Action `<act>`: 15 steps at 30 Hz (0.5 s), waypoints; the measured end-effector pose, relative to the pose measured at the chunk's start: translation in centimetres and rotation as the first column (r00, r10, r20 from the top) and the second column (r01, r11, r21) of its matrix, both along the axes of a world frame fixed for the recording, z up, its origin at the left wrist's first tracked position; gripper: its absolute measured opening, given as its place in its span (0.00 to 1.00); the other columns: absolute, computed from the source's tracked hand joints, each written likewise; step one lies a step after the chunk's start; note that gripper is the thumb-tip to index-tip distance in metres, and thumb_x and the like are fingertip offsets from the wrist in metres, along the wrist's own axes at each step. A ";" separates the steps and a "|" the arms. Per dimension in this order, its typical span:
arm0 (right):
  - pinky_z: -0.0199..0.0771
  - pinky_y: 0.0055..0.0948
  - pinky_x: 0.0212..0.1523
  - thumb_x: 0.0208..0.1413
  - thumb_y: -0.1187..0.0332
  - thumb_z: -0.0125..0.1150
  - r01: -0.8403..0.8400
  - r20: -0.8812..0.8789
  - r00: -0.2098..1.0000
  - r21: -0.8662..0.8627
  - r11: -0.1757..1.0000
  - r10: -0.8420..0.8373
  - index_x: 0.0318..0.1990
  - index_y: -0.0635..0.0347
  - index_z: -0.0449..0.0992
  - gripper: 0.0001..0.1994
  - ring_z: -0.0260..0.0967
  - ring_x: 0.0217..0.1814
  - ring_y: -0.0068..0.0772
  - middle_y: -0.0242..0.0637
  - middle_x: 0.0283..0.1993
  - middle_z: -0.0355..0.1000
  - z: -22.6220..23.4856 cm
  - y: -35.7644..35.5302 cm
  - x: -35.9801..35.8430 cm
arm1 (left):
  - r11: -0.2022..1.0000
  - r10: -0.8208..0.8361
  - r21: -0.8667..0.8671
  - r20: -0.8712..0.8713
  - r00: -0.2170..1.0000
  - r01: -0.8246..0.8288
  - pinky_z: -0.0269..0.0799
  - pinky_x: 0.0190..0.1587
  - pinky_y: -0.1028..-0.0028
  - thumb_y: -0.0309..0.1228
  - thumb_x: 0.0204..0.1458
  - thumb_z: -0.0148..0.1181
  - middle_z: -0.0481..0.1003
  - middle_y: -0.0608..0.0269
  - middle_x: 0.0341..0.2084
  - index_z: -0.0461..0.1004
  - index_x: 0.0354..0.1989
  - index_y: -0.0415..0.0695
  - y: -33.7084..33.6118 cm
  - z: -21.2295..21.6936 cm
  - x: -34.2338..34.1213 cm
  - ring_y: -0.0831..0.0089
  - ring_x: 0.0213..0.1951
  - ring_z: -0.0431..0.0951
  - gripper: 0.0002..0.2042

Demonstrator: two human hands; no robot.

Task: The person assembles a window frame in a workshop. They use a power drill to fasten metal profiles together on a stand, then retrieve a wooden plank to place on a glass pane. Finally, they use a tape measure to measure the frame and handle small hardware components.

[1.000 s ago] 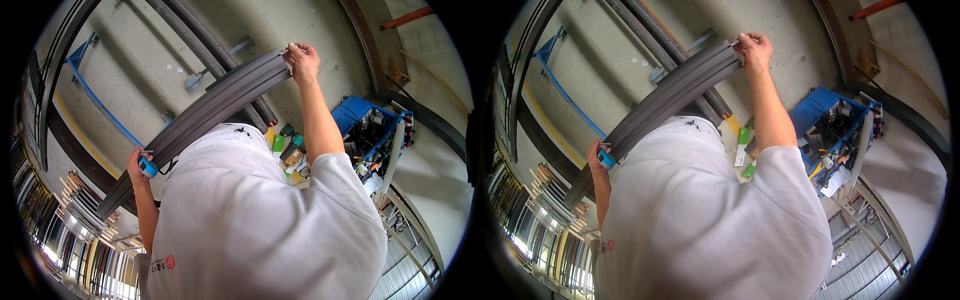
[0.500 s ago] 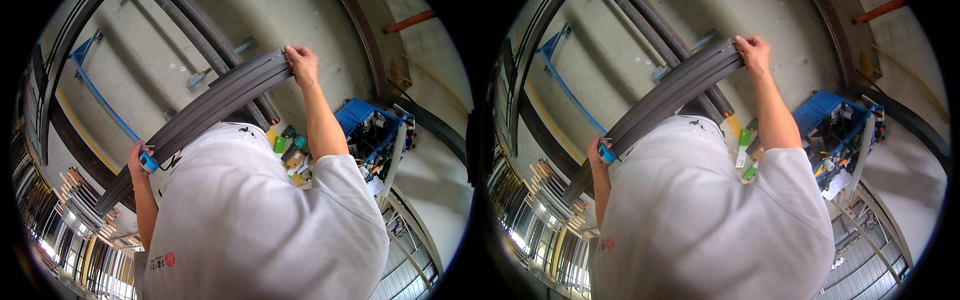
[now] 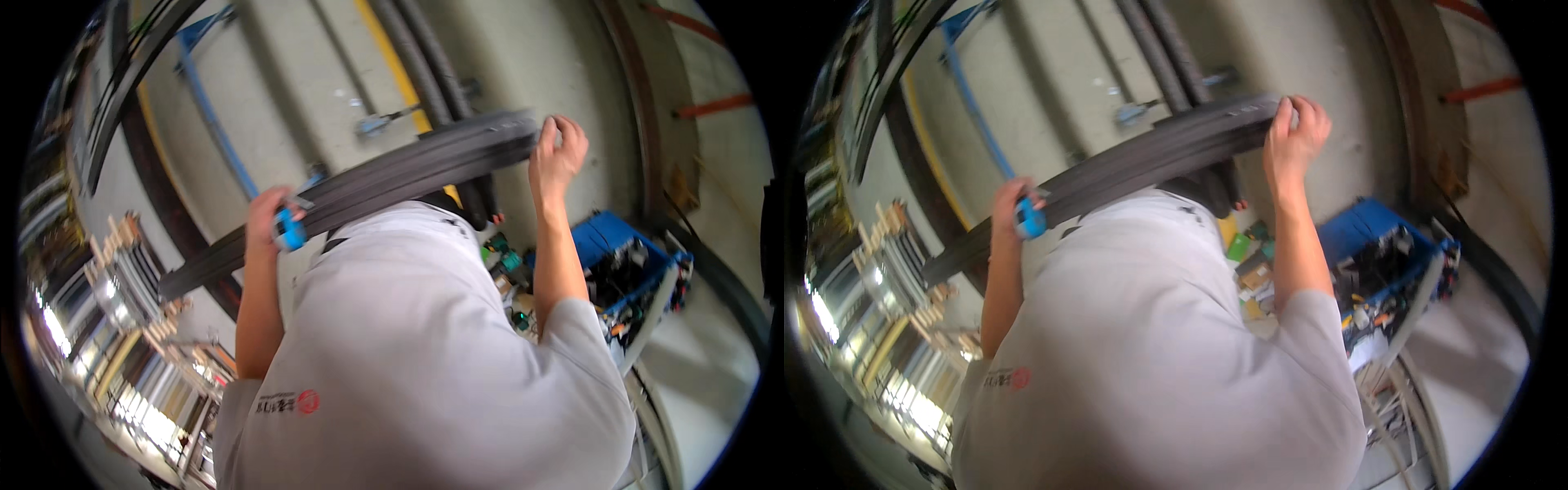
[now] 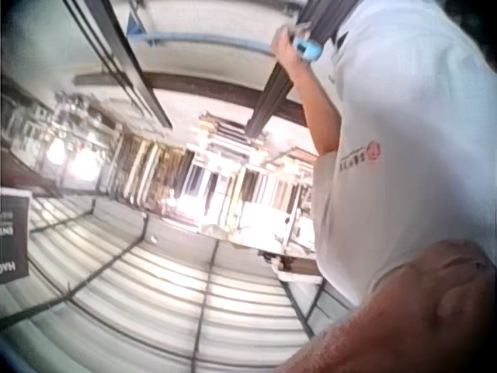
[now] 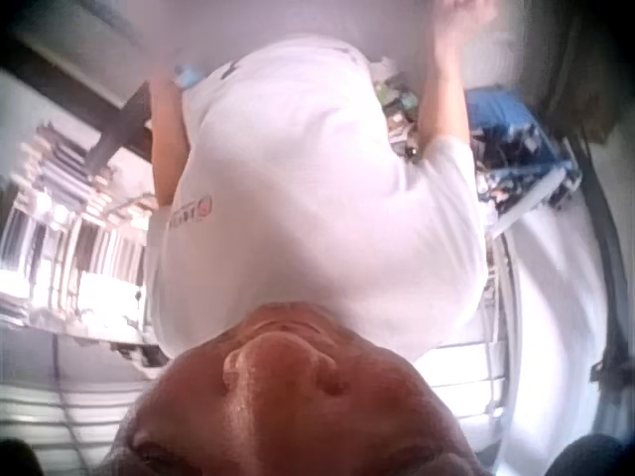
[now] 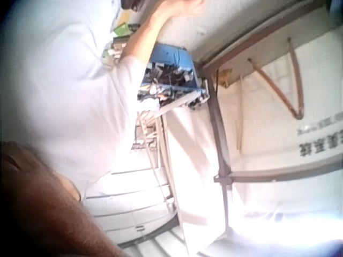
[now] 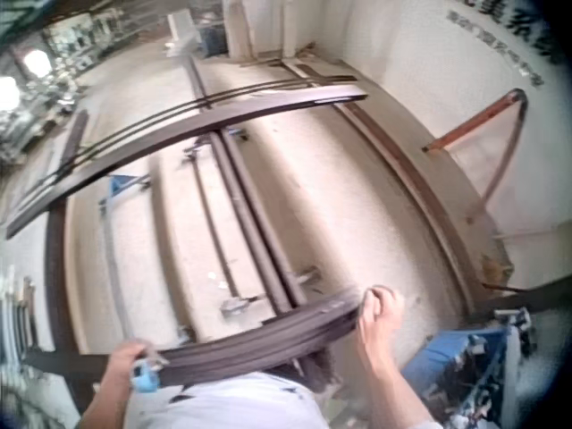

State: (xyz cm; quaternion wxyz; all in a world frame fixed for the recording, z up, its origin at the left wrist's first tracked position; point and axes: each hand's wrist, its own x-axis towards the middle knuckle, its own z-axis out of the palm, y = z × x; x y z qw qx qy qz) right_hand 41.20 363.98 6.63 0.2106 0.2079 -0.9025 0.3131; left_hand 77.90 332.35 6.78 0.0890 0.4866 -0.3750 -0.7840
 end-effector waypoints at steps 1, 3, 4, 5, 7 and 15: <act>0.75 0.36 0.43 0.58 0.69 0.63 -0.149 0.185 0.969 -0.098 0.984 0.165 0.42 0.65 0.79 0.09 0.75 0.41 0.42 0.45 0.39 0.77 2.2 -1.6 2.3 | 1.000 -0.024 -0.001 -0.025 0.999 0.024 0.73 0.27 0.67 0.30 0.59 0.58 0.73 0.54 0.21 0.76 0.39 0.33 0.3 1.1 -2.4 0.68 0.25 0.73 0.10; 0.75 0.40 0.42 0.55 0.71 0.65 -0.425 0.470 0.714 -0.298 0.854 0.519 0.41 0.66 0.78 0.09 0.74 0.41 0.48 0.47 0.39 0.75 5.2 -5.2 7.2 | 0.998 -0.047 0.031 -0.091 0.995 0.049 0.75 0.27 0.67 0.31 0.59 0.57 0.74 0.55 0.22 0.77 0.38 0.33 1.7 2.1 -6.3 0.69 0.24 0.74 0.11; 0.75 0.41 0.41 0.55 0.71 0.65 -0.541 0.555 0.494 -0.406 0.736 0.670 0.41 0.66 0.78 0.09 0.74 0.40 0.48 0.48 0.39 0.75 6.2 -7.2 9.2 | 0.998 -0.039 0.052 -0.134 0.990 0.047 0.76 0.28 0.68 0.31 0.59 0.57 0.74 0.56 0.22 0.77 0.37 0.33 2.5 2.4 -7.7 0.70 0.23 0.75 0.11; 0.75 0.41 0.42 0.55 0.71 0.65 -0.553 0.619 0.390 -0.434 0.711 0.682 0.40 0.66 0.78 0.09 0.75 0.40 0.48 0.48 0.38 0.75 7.1 -9.2 11.0 | 0.996 -0.082 0.027 -0.127 0.988 0.086 0.77 0.28 0.69 0.31 0.59 0.57 0.75 0.57 0.22 0.77 0.36 0.33 3.1 2.6 -8.7 0.71 0.23 0.75 0.11; 0.75 0.39 0.41 0.55 0.71 0.65 -0.582 0.681 0.273 -0.445 0.681 0.679 0.40 0.67 0.79 0.08 0.75 0.38 0.46 0.49 0.36 0.75 7.5 -11.1 12.5 | 0.985 -0.166 0.015 -0.134 0.977 0.169 0.78 0.30 0.73 0.30 0.58 0.57 0.77 0.59 0.24 0.78 0.33 0.32 4.1 3.9 -10.1 0.72 0.25 0.78 0.11; 0.72 0.33 0.35 0.56 0.70 0.63 -0.379 0.852 -0.018 -0.490 0.785 0.523 0.36 0.68 0.82 0.08 0.72 0.29 0.40 0.46 0.28 0.77 7.3 -11.0 11.9 | 0.933 -0.358 -0.085 -0.122 0.926 0.350 0.73 0.31 0.77 0.28 0.57 0.57 0.78 0.61 0.25 0.80 0.35 0.31 5.3 5.5 -11.5 0.75 0.27 0.76 0.10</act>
